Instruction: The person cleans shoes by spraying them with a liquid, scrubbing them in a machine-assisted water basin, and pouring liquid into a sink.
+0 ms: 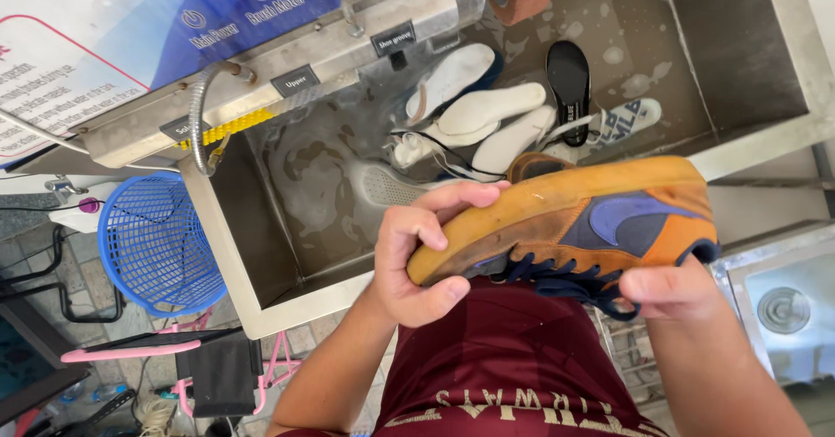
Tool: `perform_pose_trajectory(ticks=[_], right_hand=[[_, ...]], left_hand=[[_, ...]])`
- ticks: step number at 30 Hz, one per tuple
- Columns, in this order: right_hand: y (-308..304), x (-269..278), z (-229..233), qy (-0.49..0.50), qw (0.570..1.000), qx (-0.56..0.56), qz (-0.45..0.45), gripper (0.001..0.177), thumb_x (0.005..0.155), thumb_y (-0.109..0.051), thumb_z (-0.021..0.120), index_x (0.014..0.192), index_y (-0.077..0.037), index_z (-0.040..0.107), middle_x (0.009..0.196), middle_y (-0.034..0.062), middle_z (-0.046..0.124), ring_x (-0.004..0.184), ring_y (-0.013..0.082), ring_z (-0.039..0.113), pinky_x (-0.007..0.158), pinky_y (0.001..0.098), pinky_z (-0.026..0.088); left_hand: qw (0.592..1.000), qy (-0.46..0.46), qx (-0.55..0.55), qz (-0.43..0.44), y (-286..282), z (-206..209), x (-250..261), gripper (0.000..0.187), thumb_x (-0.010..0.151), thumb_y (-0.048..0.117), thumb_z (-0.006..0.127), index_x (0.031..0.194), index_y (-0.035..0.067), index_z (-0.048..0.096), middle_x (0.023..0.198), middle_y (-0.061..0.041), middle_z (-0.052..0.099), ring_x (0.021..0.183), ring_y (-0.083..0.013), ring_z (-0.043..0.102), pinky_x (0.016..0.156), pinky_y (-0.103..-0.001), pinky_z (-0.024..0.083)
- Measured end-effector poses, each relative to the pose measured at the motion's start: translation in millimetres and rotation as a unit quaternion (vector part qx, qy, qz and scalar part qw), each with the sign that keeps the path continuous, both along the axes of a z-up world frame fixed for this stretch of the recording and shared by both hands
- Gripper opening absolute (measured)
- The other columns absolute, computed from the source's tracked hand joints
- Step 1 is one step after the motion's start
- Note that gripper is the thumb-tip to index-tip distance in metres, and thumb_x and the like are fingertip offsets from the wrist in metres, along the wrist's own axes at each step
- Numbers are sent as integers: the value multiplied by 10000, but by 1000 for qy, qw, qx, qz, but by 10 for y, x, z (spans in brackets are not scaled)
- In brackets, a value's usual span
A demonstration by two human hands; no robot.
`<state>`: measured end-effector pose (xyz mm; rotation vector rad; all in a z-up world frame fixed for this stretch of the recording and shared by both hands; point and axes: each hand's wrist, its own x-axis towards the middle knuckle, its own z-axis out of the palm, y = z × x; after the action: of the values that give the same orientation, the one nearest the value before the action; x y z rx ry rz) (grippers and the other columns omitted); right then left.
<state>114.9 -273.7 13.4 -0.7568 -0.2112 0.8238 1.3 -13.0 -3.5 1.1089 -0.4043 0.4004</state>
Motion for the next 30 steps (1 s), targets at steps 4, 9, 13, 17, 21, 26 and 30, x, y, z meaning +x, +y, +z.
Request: perform_pose_trajectory(ticks=[4,9,13,17,21,26,30], right_hand=[[16,-89,-118,6,1000,-20,6,899,703,-89,860,1492,93,469,1407,235,610,1282,356,613,1066,473,515],[-84,-78,-313,6,1000,-12,-12,850,690,-34,835,1454,122,497,1343,242,638,1216,349,641,1042,468,533],[-184,-10,-331,24,999,12,-19,798,674,-16,824,1395,147,524,1282,259,659,1190,367,662,1028,470,542],[-211,-5,-254,14,999,-14,-37,790,695,-19,808,1413,154,529,1277,267,654,1155,362,655,1045,478,537],[-207,-45,-215,76,996,14,-46,768,701,-38,794,1396,145,524,1292,283,648,1210,398,651,1073,504,523],[-212,-18,-263,70,996,35,-37,777,705,-48,776,1408,172,526,1296,300,651,1177,393,650,1097,504,518],[-294,23,-284,39,998,18,-41,811,667,-55,785,1402,163,520,1306,288,647,1191,387,647,1076,492,519]], left_hand=[[997,74,-23,11,-10,-49,-26,216,1106,157,617,1253,120,462,1504,-256,500,1456,-364,500,1229,-489,424],[988,145,5,45,-4,-21,-28,194,1148,198,550,1186,32,644,1454,-224,585,1403,-305,565,1217,-432,448],[982,173,46,61,-55,73,-12,180,1131,167,581,1185,30,684,1458,-208,610,1368,-271,607,1190,-380,476],[952,130,243,131,3,284,7,281,997,136,764,1259,75,684,1497,-176,614,1298,-268,687,1081,-337,567],[931,44,339,127,64,377,78,543,812,233,946,1277,134,683,1517,-178,539,1358,-318,637,1111,-357,549],[940,54,323,92,91,327,171,631,730,295,964,1282,164,688,1542,-162,535,1348,-303,638,1135,-357,554],[939,40,325,104,40,238,212,538,806,250,948,1275,173,695,1553,-141,538,1358,-293,631,1136,-345,551]])
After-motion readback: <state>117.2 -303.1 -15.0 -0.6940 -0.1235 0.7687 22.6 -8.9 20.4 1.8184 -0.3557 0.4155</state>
